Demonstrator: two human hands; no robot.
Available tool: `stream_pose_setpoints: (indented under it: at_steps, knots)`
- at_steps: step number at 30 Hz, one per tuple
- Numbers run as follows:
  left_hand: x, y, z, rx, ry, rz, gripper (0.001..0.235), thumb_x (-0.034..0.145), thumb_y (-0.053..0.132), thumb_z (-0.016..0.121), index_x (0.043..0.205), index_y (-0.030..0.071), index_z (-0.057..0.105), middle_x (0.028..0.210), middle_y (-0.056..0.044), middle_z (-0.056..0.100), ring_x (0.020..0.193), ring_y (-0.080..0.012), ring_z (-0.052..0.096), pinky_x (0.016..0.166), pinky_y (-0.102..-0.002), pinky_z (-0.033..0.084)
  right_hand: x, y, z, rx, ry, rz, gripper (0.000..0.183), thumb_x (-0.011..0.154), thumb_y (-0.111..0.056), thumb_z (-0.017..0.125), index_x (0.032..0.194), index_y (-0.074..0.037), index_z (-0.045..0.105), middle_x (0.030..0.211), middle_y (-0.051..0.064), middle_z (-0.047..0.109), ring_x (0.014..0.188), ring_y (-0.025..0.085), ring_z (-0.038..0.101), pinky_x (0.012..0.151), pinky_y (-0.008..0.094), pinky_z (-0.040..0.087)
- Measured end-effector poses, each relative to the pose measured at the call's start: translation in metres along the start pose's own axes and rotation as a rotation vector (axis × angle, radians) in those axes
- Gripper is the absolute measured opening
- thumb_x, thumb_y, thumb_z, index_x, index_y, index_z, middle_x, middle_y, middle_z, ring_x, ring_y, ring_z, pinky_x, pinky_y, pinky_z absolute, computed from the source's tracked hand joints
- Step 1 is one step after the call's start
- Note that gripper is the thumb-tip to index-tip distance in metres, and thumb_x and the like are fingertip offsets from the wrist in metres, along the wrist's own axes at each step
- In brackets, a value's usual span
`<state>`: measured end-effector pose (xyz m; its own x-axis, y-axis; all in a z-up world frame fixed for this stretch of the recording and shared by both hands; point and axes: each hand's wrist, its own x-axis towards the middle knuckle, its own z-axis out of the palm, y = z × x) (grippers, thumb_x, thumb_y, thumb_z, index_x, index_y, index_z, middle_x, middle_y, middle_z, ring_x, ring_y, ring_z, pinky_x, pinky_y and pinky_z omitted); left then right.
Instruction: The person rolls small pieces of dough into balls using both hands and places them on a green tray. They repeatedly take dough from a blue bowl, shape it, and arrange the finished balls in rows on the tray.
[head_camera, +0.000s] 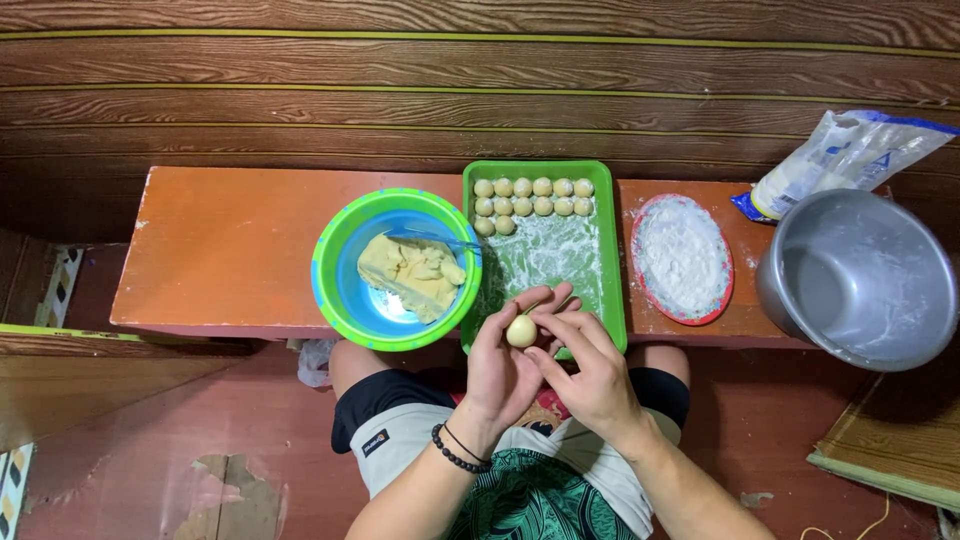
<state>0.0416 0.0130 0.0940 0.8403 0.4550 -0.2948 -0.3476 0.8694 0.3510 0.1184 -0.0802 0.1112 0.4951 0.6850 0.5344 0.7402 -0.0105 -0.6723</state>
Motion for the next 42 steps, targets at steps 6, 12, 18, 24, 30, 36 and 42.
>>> stream_pose_setpoints:
  at_steps: [6,12,18,24,30,36,42]
  knots:
    - [0.005,-0.01,-0.01,0.082,0.008,0.026,0.047,0.104,0.027,0.035,0.135,-0.002,0.056,0.149,-0.026,0.054,0.139,-0.0396,0.051,0.099,-0.042,0.052,-0.01,0.004,0.014,-0.025,-0.004,0.031,0.047,0.079,-0.014,0.086,0.122,-0.006,0.072,0.099,0.008,0.069,0.082,0.022,0.07,0.075,0.035,0.06]
    - [0.03,-0.026,-0.059,0.147,0.141,-0.036,0.055,0.105,0.04,0.038,0.149,0.009,0.05,0.155,-0.013,0.052,0.132,-0.0263,0.057,0.09,-0.028,0.054,-0.023,0.05,0.038,-0.078,-0.089,0.149,0.043,0.082,-0.018,0.084,0.121,-0.008,0.071,0.094,0.009,0.067,0.075,0.022,0.069,0.071,0.037,0.059]
    - [0.031,-0.024,-0.076,0.276,0.207,-0.141,0.065,0.109,0.045,0.031,0.162,0.008,0.021,0.167,-0.022,0.022,0.151,-0.0432,0.027,0.121,-0.05,0.032,-0.012,0.175,0.081,-0.139,-0.086,0.217,0.037,0.083,-0.02,0.082,0.117,-0.01,0.072,0.088,0.007,0.065,0.073,0.026,0.069,0.068,0.04,0.057]
    - [0.026,-0.04,-0.111,0.36,0.283,-0.226,0.046,0.104,0.031,0.05,0.144,0.007,0.053,0.141,-0.015,0.061,0.113,-0.0298,0.068,0.094,-0.036,0.057,0.022,0.251,0.126,-0.231,-0.114,0.372,0.038,0.085,-0.026,0.082,0.118,-0.012,0.072,0.094,0.002,0.062,0.082,0.021,0.071,0.075,0.034,0.058]
    - [0.022,-0.035,-0.117,0.215,0.424,-0.229,0.026,0.101,0.017,0.054,0.119,-0.001,0.061,0.106,-0.02,0.071,0.07,-0.0197,0.064,0.06,-0.025,0.048,0.046,0.257,0.146,-0.232,-0.231,0.507,0.041,0.095,-0.029,0.069,0.132,-0.012,0.064,0.111,0.01,0.061,0.101,0.029,0.062,0.08,0.043,0.05]
    - [0.02,-0.035,-0.117,0.231,0.425,-0.261,0.021,0.102,0.013,0.051,0.114,-0.001,0.061,0.1,-0.02,0.071,0.067,-0.0188,0.061,0.059,-0.025,0.048,0.048,0.244,0.138,-0.311,-0.255,0.443,0.043,0.096,-0.027,0.069,0.135,-0.012,0.059,0.111,0.012,0.062,0.102,0.032,0.061,0.078,0.044,0.051]
    - [0.022,-0.035,-0.112,0.259,0.401,-0.258,0.02,0.103,0.011,0.05,0.113,-0.002,0.062,0.095,-0.018,0.07,0.067,-0.0183,0.062,0.059,-0.025,0.048,0.05,0.248,0.14,-0.297,-0.275,0.363,0.039,0.097,-0.025,0.068,0.132,-0.01,0.062,0.119,0.013,0.063,0.111,0.034,0.059,0.089,0.046,0.05]
